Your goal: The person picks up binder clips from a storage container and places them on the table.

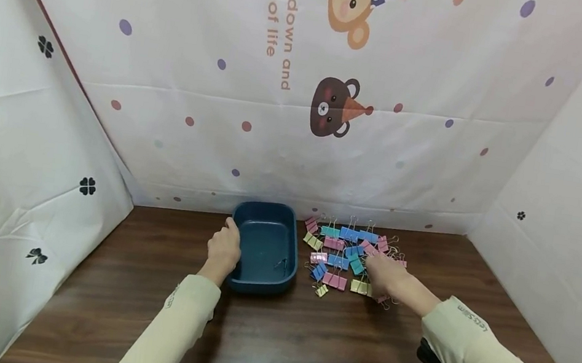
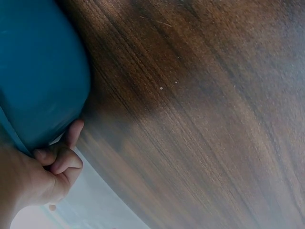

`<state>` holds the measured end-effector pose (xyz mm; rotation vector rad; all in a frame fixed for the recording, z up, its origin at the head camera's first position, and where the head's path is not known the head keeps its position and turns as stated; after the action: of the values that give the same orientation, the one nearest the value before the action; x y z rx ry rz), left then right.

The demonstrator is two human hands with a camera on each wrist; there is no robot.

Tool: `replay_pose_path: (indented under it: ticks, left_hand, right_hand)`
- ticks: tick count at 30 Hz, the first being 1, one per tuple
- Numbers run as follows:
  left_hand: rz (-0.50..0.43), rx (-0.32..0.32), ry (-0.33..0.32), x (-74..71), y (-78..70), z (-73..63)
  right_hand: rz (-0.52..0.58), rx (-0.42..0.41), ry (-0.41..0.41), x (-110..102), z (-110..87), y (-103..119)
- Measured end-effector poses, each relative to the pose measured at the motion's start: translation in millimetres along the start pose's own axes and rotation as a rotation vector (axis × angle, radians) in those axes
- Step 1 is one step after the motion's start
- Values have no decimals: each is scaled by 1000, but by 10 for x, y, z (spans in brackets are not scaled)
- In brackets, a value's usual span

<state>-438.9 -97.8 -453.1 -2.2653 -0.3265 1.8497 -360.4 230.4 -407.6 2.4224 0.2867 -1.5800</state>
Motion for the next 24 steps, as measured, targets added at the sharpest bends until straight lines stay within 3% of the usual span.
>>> replay_pose_path:
  ticks: [6,15,19,24]
  left_hand:
    - [-6,-7,-12,-48,54,-10]
    - [-18,-18,-23,-73,71,-61]
    - [-17,-16,-42,-84,51,-68]
    - [-21,-9,-47,-36,19,-55]
  right_hand:
    - [-48,28,-40,-373,101,259]
    - [-13,-44,-81,-862,447,944]
    - [-28,-64,-26,-900,658,1310]
    - [-27,-74,116,-706,958,1661]
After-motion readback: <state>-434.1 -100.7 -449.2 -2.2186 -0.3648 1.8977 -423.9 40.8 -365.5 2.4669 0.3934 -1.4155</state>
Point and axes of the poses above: each hand's wrist, its own z-axis towards the middle knuckle, its own x-axis out of the palm, y = z × x, the point moved 7 cm from there along z, towards the middle knuckle, and after that the axes turned 14 degrees about y, right-handed, at the moved point
